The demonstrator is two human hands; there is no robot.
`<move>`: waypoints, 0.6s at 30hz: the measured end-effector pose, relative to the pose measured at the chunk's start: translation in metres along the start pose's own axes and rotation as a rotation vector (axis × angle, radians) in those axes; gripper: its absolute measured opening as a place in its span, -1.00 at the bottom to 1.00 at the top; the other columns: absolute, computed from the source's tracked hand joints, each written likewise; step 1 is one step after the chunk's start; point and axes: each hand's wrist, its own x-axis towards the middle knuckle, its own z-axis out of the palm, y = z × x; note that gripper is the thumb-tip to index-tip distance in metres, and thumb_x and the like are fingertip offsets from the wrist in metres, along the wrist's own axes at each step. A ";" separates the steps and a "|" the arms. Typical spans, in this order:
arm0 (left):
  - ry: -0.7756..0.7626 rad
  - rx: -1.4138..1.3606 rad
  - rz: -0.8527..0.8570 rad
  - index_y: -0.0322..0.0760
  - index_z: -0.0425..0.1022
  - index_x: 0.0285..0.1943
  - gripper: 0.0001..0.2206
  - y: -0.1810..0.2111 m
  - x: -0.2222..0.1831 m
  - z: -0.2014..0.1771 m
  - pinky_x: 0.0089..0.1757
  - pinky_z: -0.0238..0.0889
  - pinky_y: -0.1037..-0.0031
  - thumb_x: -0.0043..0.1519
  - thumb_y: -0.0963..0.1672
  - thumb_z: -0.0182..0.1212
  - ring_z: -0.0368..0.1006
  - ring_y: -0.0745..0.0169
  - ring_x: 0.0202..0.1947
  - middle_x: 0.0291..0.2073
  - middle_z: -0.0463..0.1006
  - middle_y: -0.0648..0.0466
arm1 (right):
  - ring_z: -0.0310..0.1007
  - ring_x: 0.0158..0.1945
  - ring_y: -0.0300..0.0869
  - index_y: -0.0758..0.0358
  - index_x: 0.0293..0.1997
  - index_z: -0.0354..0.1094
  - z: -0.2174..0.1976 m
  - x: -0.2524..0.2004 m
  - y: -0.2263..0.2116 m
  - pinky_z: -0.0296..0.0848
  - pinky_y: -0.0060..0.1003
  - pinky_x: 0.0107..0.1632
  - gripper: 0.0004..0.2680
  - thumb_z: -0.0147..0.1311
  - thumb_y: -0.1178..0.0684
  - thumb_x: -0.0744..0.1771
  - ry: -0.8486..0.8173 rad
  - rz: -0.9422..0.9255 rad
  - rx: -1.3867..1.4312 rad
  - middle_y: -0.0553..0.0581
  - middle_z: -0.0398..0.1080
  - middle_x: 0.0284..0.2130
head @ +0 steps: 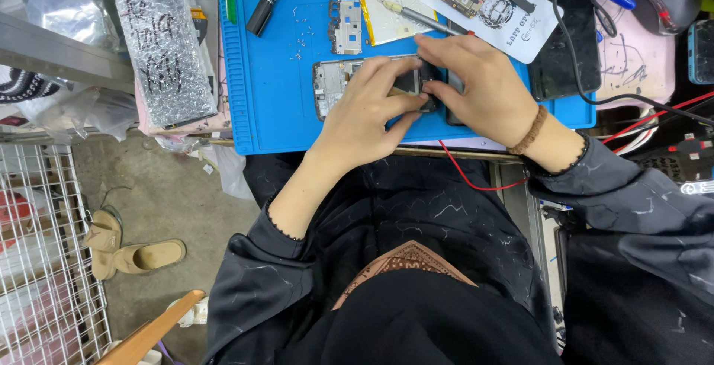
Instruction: The person disassembles a mobile phone on a blue mat, removing internal components by hand and using a screwdriver.
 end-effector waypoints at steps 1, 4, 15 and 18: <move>-0.005 -0.016 -0.019 -0.23 0.67 -0.05 -0.81 0.000 0.000 0.000 0.18 0.29 0.25 0.16 -0.18 0.43 0.29 -0.04 0.27 0.25 0.42 0.00 | 0.46 0.09 0.09 0.30 0.37 0.25 0.000 0.001 -0.001 0.44 -0.11 0.14 -0.53 0.26 0.26 0.29 0.002 0.006 0.013 0.22 0.50 0.04; -0.014 -0.042 -0.057 -0.21 0.68 -0.05 -0.80 0.000 0.000 0.001 0.15 0.32 0.26 0.15 -0.17 0.44 0.27 -0.10 0.27 0.27 0.39 -0.04 | 0.47 0.09 0.09 0.31 0.37 0.20 -0.001 0.003 -0.003 0.41 -0.05 0.16 -0.51 0.26 0.27 0.27 0.012 0.006 0.032 0.23 0.53 0.03; -0.026 -0.039 -0.040 -0.26 0.66 -0.10 -0.82 -0.003 0.001 0.001 0.21 0.27 0.21 0.14 -0.17 0.44 0.27 -0.10 0.27 0.26 0.42 -0.02 | 0.34 0.21 0.30 0.43 0.49 0.02 0.007 -0.008 -0.015 0.39 0.01 0.20 -0.52 0.12 0.26 0.37 -0.051 -0.003 -0.236 0.54 0.31 0.20; -0.024 0.026 0.024 -0.27 0.63 -0.15 -0.85 -0.003 0.003 0.002 0.21 0.25 0.18 0.14 -0.18 0.42 0.30 -0.06 0.26 0.23 0.43 0.02 | 0.23 0.42 0.40 0.60 0.45 -0.04 0.008 -0.010 -0.019 0.12 0.21 0.45 -0.50 0.03 0.31 0.31 -0.092 -0.154 -0.479 0.51 0.33 0.10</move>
